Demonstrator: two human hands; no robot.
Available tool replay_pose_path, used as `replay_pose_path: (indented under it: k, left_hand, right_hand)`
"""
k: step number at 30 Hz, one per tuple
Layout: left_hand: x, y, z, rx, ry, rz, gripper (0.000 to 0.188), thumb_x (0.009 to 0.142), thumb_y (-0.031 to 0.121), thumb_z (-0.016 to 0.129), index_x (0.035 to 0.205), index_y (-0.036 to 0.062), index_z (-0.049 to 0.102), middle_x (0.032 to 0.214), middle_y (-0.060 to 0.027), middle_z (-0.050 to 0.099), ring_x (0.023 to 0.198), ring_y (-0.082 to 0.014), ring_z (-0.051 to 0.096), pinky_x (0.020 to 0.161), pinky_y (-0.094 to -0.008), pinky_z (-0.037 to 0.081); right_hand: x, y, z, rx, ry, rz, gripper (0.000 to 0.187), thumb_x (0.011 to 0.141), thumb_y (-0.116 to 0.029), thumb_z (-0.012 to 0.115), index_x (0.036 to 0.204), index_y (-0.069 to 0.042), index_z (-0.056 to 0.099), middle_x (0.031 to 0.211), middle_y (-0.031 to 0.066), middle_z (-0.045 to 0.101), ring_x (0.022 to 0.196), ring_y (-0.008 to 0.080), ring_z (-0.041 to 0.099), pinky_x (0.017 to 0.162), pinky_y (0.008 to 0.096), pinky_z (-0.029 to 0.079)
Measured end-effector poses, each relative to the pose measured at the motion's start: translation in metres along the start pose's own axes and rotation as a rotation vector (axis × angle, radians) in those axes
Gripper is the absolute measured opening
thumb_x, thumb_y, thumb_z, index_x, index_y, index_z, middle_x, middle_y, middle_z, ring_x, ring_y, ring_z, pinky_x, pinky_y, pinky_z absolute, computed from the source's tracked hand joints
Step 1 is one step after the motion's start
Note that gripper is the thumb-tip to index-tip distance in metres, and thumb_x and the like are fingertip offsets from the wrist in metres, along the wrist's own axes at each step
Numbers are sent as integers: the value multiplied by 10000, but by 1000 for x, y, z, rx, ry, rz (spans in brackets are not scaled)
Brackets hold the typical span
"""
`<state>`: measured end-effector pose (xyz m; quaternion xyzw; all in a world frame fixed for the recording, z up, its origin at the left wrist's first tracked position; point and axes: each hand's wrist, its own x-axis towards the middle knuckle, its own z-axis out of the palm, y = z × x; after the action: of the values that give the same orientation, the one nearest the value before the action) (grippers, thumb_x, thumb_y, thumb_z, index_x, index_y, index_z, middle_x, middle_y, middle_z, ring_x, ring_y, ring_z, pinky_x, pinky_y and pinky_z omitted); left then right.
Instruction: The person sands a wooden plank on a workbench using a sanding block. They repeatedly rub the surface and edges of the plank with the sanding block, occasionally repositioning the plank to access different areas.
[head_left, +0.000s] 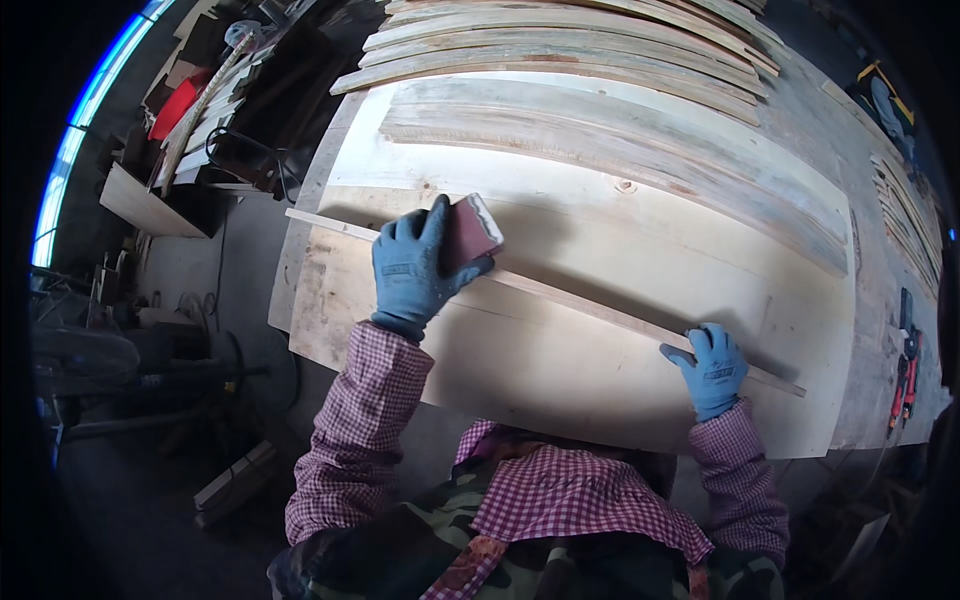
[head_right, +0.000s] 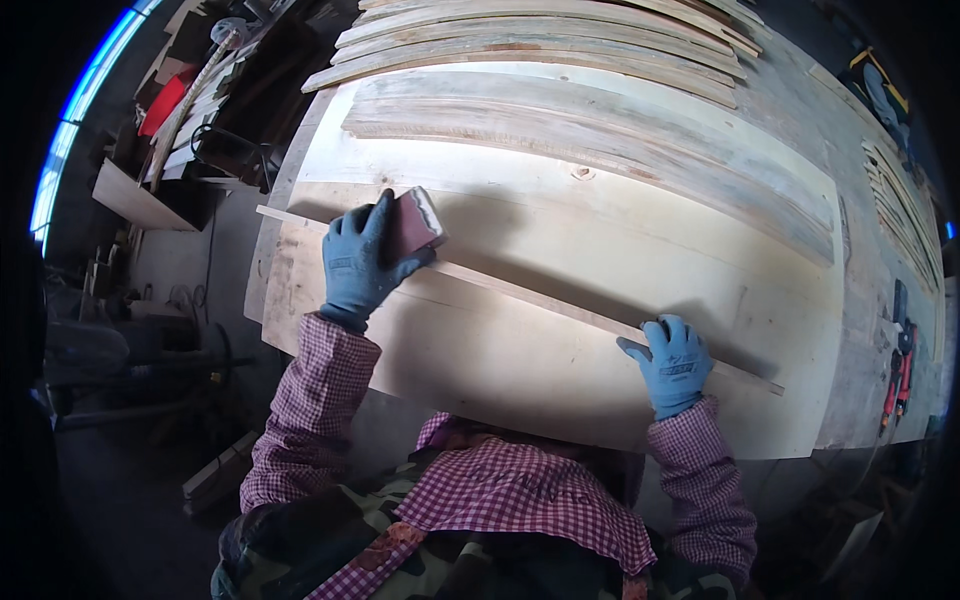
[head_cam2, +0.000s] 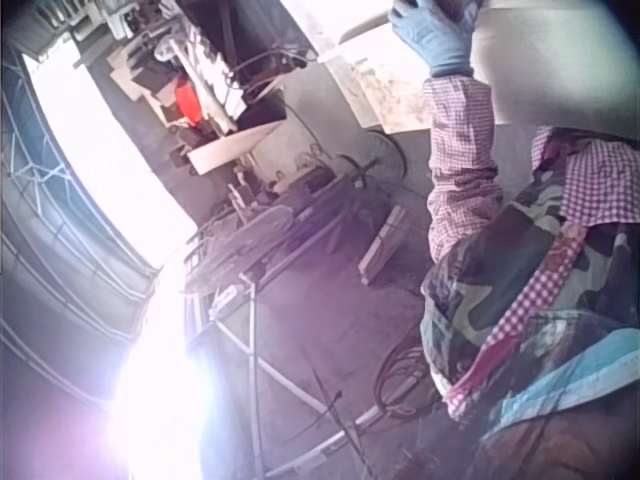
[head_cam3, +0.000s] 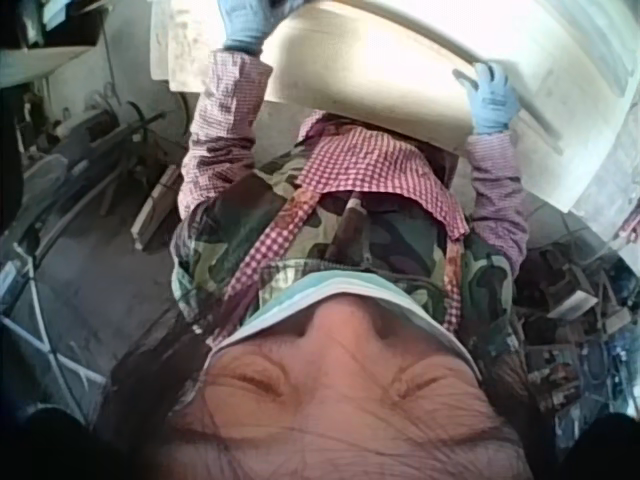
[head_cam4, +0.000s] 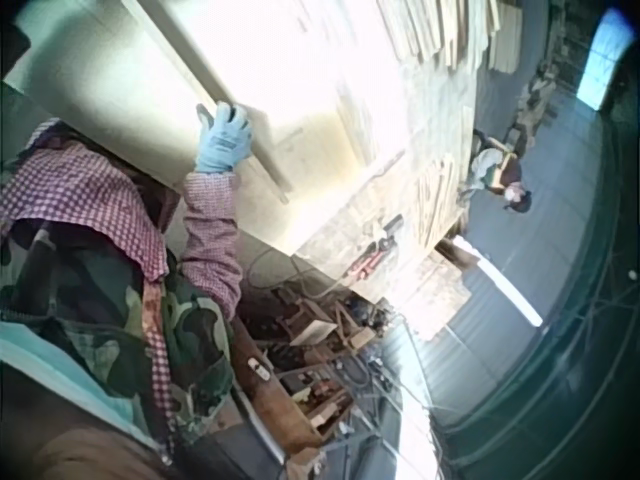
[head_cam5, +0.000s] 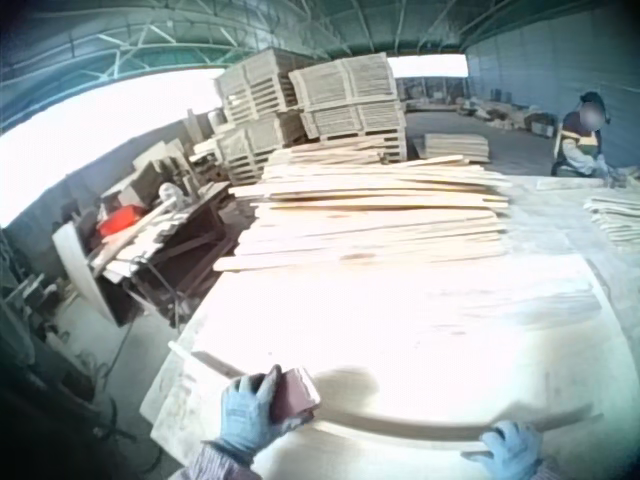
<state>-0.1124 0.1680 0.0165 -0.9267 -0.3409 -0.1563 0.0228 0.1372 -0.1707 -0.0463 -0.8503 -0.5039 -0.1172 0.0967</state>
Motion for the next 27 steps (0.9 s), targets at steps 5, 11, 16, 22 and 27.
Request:
replay_pose_path:
  k: [5, 11, 16, 22, 27]
  left_hand:
    - [-40, 177, 16, -274, -31, 282, 979, 749, 683, 700, 1486, 97, 432, 1263, -191, 551, 1140, -363, 536, 981, -534, 421]
    - [-29, 97, 2, -202, 0, 286, 1009, 707, 709, 733, 1481, 123, 457, 1242, -193, 568, 1135, -364, 546, 990, -510, 434]
    - [11, -80, -9, 78, -114, -295, 928, 749, 609, 786, 1455, 87, 488, 1200, -207, 615, 1040, -365, 595, 909, -481, 492]
    - [-2, 55, -2, 16, -18, 66, 941, 692, 609, 817, 1388, 43, 533, 1119, -160, 618, 977, -333, 587, 828, -464, 484]
    - [-5, 251, 2, -253, -452, 519, 961, 752, 715, 674, 1401, 35, 474, 1107, -149, 575, 1007, -314, 558, 861, -466, 462]
  right_hand:
    - [-5, 13, 9, 42, 32, -84, 359, 762, -418, 797, 967, -153, 667, 1040, 7, 649, 877, 243, 626, 746, 405, 511]
    - [-9, 77, -43, 122, -250, 58, 374, 772, -396, 799, 1023, -139, 694, 956, 35, 713, 857, 245, 671, 769, 404, 523]
    - [-39, 115, -13, 89, -234, 85, 364, 746, -408, 813, 968, -145, 696, 864, 40, 699, 800, 257, 673, 733, 401, 527]
    - [-47, 98, -21, 42, -108, 69, 307, 766, -339, 795, 988, -152, 696, 878, 19, 672, 823, 253, 648, 719, 411, 524]
    - [-55, 107, -11, 38, -90, 41, 353, 743, -315, 791, 1049, -161, 706, 937, 9, 669, 880, 239, 643, 757, 401, 526]
